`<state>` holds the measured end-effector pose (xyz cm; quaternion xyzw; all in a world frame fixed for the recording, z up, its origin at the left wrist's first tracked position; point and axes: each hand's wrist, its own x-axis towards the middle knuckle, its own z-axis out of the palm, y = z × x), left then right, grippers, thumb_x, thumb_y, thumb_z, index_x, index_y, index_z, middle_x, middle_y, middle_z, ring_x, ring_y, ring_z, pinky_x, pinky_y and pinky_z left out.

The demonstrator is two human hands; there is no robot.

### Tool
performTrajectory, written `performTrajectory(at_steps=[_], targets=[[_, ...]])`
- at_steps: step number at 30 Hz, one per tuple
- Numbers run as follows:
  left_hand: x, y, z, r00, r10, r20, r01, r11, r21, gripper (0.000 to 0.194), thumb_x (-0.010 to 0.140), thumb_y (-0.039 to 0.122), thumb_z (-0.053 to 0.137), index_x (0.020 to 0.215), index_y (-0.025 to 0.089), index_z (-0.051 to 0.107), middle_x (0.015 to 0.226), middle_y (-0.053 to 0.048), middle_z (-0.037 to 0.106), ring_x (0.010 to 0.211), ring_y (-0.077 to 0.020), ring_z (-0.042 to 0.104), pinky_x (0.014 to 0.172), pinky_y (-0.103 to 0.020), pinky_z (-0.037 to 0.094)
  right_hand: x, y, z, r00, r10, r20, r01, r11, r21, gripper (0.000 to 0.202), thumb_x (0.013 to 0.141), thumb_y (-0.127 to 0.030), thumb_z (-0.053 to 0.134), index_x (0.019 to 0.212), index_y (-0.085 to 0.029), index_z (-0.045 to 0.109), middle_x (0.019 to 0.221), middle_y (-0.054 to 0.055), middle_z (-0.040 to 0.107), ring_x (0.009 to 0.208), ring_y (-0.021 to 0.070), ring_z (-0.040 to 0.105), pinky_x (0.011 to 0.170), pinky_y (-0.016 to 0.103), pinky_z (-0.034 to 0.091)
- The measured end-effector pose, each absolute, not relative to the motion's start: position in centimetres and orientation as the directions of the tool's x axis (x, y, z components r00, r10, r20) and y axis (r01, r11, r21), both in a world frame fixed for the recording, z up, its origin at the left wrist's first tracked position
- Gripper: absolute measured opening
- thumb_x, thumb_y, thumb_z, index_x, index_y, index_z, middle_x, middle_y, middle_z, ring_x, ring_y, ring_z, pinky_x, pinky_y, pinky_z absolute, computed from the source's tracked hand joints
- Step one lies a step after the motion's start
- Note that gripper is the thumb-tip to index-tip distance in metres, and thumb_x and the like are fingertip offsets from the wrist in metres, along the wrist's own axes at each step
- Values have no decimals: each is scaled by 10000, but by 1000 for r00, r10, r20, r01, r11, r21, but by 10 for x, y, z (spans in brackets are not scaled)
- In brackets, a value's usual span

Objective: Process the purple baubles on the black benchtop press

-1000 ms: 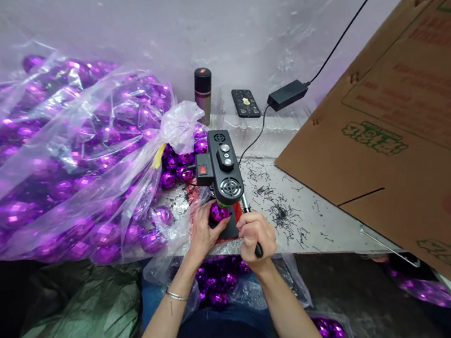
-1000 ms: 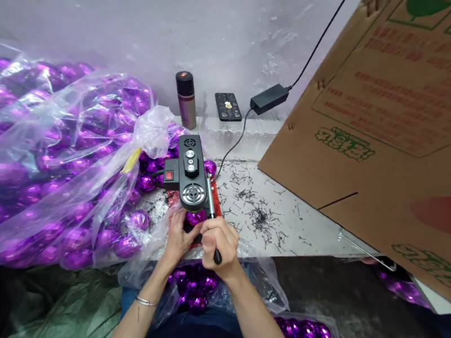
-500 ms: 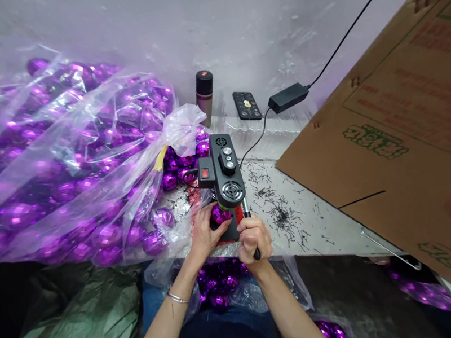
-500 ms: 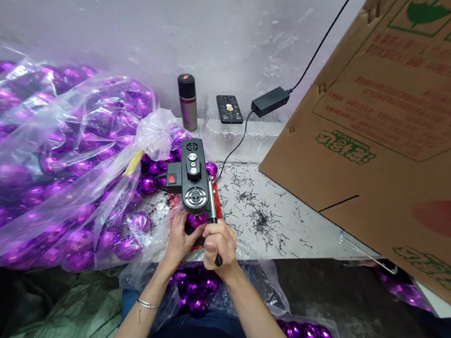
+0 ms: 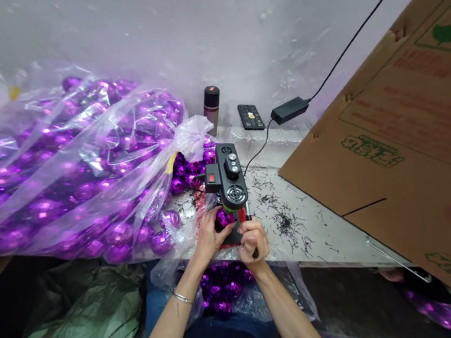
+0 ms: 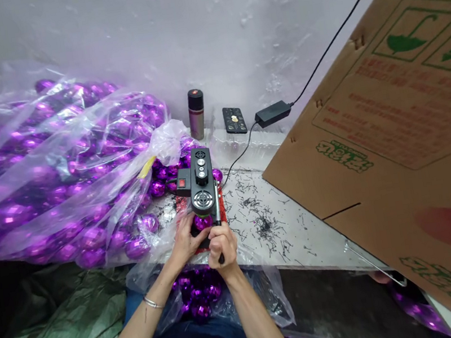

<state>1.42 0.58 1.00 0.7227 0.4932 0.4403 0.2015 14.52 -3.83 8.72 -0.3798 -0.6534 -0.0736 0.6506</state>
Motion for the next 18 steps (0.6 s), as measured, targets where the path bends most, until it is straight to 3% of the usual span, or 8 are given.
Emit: performTrajectory(at_steps=[7,10,15,18], targets=[[12,-6,12,150,862,485,500,-489,714,533,965,426,774,1412,185,612,1309,-169,762,1231,-346,742,1085,-545,584,145,-47,161,244,618,748,458,606,-650,348,1059,-130,477,726,-227,514,706,-22,577,680,134,599,650,299,444],[0,-39,12,208,823,528,490,-555,672,549,1008,394,709,1488,188,539,1392,-191,723,1314,-353,708,1149,-579,550,146,-49,173,222,619,753,464,613,-640,354,1055,-110,485,722,-226,514,709,-22,591,687,132,601,664,297,444],[-26,-51,28,213,836,505,525,-534,663,796,997,537,697,1639,184,385,1573,-233,600,1461,-384,604,1187,-575,537,145,-51,155,191,587,787,513,624,-589,356,1039,-84,466,718,-228,520,700,-18,585,677,142,603,646,305,440],[-41,4,49,65,875,479,676,-392,624,514,1089,334,511,1565,140,492,1537,-234,628,1459,-355,604,1225,-575,502,143,-51,148,210,570,794,520,623,-584,357,1031,-76,467,712,-228,519,698,-17,583,663,143,594,636,307,438]])
